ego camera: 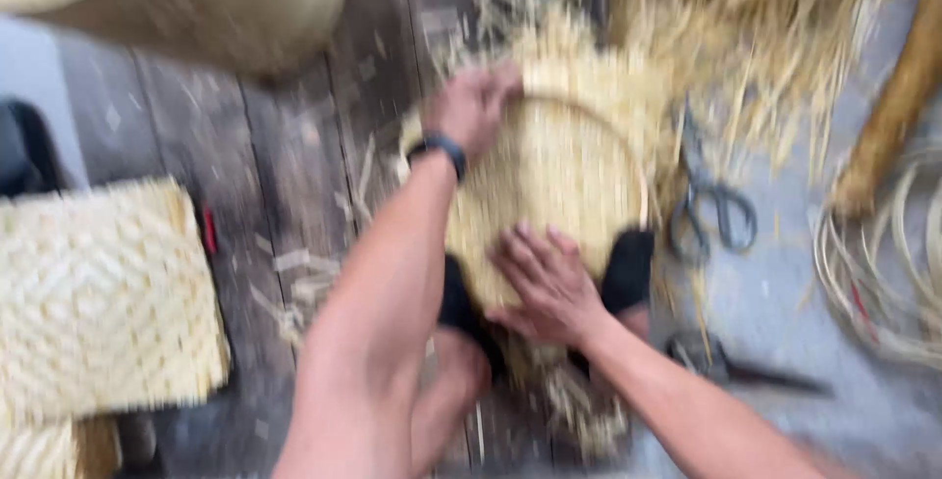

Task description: Assembling the woven base of a bamboo steamer by inserting a bamboo ring and trimming excess material with scissors.

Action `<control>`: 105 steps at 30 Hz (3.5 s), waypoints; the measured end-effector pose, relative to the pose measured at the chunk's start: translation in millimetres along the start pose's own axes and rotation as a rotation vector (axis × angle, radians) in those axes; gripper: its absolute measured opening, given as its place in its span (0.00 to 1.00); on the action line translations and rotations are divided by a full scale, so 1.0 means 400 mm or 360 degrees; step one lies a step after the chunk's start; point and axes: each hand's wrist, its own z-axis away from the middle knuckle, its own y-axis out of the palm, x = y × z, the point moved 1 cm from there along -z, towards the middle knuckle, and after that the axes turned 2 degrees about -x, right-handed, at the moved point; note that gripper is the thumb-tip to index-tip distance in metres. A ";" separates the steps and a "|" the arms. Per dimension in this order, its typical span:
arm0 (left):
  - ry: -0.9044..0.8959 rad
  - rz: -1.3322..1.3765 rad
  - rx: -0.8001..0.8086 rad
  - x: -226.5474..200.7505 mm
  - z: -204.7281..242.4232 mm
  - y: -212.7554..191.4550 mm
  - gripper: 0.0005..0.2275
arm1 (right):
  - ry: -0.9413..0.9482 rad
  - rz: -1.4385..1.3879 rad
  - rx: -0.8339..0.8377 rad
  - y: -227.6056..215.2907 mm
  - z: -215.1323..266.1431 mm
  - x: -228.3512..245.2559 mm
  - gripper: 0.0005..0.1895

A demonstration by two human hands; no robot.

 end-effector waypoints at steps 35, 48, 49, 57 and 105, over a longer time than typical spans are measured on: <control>-0.0266 0.0131 0.0290 0.120 -0.231 0.088 0.28 | 0.1890 -0.0716 -0.0077 0.109 -0.063 -0.523 0.40; 0.0808 0.0019 -0.0962 0.120 -0.065 0.070 0.25 | 0.2197 -0.1186 -0.0090 0.065 -0.044 -0.467 0.39; 0.0801 0.0001 -0.0971 0.164 -0.042 0.058 0.25 | 0.2183 -0.1202 -0.0081 0.078 -0.049 -0.462 0.39; -0.0137 0.0171 -0.0292 0.236 -0.023 0.007 0.30 | 0.2170 -0.0938 -0.0034 0.062 -0.066 -0.445 0.40; -0.0731 0.1719 -0.0202 0.222 0.365 0.012 0.38 | 0.1685 -0.2400 -0.0750 0.051 0.306 -0.293 0.40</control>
